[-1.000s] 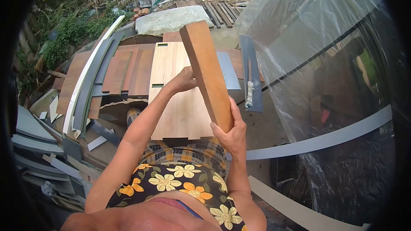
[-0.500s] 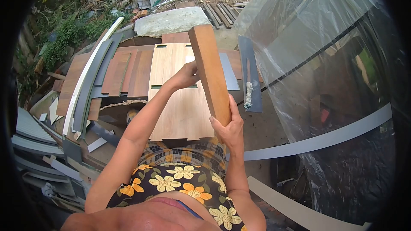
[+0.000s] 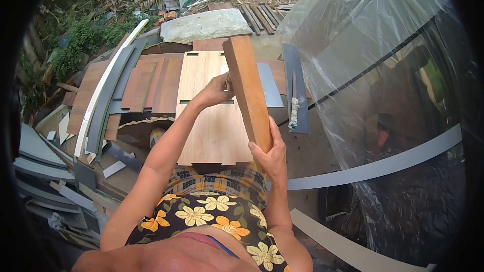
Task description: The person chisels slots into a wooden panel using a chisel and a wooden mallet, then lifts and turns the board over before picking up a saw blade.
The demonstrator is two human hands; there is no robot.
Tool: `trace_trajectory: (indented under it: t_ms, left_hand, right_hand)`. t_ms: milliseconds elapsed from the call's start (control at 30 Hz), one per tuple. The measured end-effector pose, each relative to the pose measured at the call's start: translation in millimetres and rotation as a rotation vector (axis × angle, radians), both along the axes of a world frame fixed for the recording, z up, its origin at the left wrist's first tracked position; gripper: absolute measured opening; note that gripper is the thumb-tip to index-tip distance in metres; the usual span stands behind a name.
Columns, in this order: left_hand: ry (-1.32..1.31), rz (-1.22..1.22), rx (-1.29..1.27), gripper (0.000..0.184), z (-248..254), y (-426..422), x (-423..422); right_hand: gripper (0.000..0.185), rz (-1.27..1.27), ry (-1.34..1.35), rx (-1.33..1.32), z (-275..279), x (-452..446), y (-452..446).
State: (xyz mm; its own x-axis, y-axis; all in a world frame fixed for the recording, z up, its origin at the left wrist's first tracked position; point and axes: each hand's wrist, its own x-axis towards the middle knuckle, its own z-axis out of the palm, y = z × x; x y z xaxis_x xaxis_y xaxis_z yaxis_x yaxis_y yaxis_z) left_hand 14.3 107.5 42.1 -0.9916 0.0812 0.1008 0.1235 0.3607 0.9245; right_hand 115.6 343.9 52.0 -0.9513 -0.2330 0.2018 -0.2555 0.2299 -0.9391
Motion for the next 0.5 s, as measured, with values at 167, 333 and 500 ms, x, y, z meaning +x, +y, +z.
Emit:
trace_trajectory:
  t_ms: [167,333,500]
  left_hand:
    - [0.135,0.076,0.027,0.027,-18.9,-18.0,-0.8]
    - [0.204,0.184,0.044,0.031,-17.7,-48.3,7.7]
    - [0.264,0.312,0.049,0.038,-29.0,-76.8,4.4]
  right_hand:
    - [0.077,-0.019,-0.033,0.014,-0.7,2.6,0.9]
    - [0.077,-0.020,-0.083,0.067,-18.0,1.6,1.2]
    - [0.079,-0.018,-0.135,0.252,-61.3,-0.5,4.6]
